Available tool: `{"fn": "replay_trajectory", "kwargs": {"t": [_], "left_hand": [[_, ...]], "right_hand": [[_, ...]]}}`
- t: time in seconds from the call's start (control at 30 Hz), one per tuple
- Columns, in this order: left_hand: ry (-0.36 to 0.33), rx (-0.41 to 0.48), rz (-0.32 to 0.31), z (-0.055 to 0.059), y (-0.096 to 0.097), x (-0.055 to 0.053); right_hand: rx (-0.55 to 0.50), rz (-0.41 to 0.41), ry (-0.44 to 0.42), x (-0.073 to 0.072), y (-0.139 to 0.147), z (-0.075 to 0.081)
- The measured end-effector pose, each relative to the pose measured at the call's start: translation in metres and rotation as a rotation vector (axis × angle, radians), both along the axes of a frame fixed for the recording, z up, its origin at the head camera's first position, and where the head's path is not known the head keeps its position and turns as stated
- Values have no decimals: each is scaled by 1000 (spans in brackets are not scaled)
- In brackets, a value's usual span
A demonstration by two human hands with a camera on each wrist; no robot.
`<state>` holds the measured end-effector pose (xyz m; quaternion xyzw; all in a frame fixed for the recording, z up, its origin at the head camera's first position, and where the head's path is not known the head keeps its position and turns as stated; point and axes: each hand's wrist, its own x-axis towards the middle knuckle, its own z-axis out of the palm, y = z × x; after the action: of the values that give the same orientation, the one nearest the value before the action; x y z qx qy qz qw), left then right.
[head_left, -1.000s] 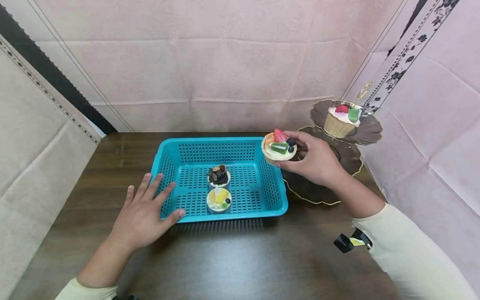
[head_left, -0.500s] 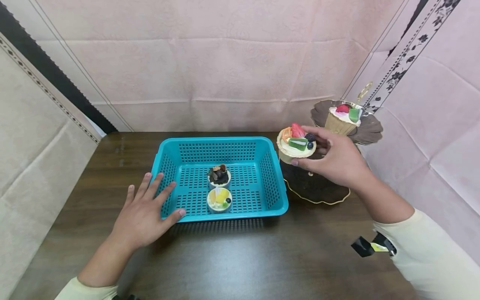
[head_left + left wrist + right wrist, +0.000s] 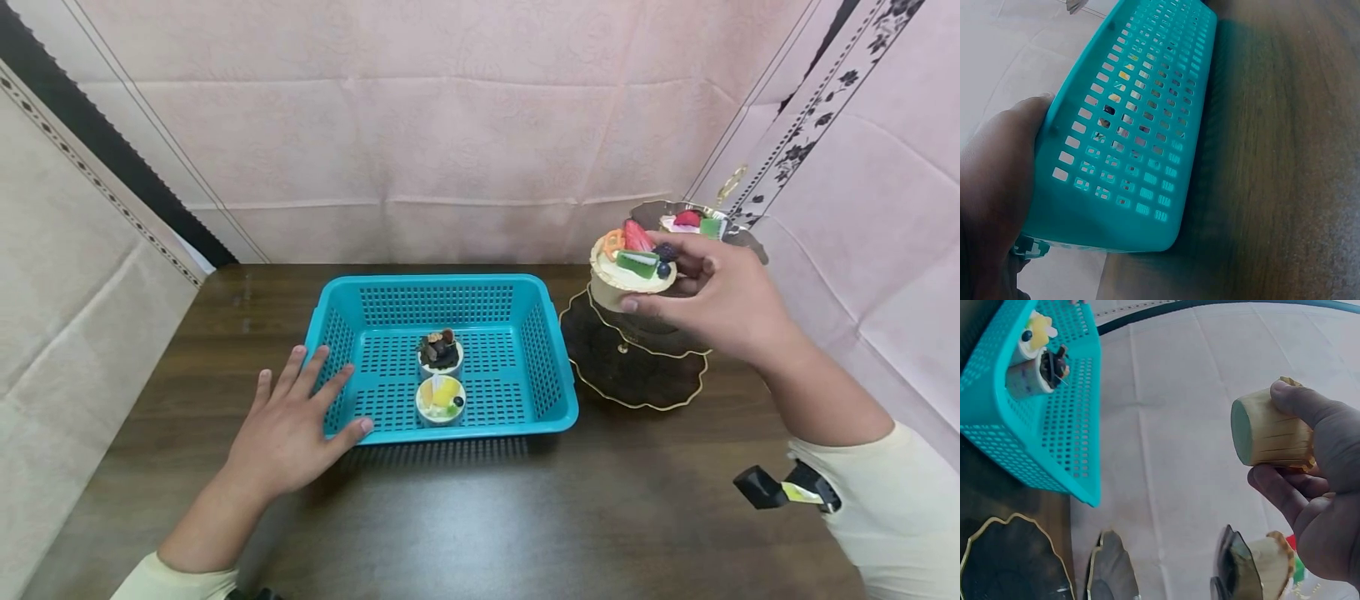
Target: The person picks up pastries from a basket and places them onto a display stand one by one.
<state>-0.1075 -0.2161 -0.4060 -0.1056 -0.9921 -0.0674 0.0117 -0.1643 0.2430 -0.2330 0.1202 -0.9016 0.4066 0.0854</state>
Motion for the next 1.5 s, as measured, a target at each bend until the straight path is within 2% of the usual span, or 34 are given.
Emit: {"fn": "replay_trajectory", "kwargs": {"t": [0.13,0.47,0.73,0.97,1.33,1.43,1.5], "left_hand": [[-10,-1,0,0,1,0],[-6,3,8,-2,2,0],[-3,6,7,-4,1,-1],[-10,3,8,-4,1,-1],[-2,-9,15,-1,2,0],[3,-2,13,-2,2,-1],[6,2,13,-3,1,-1]], "right_hand": [[-41,-3,-6,0,7,4],[12,-60,-14,2,27,16],[-68,-88,30,5,43,26],[-68,-160,18,9,59,31],[-49,-276,100,9,83,32],[-67,-314,101,8,92,32],[-41,-350,90,6,98,32]]}}
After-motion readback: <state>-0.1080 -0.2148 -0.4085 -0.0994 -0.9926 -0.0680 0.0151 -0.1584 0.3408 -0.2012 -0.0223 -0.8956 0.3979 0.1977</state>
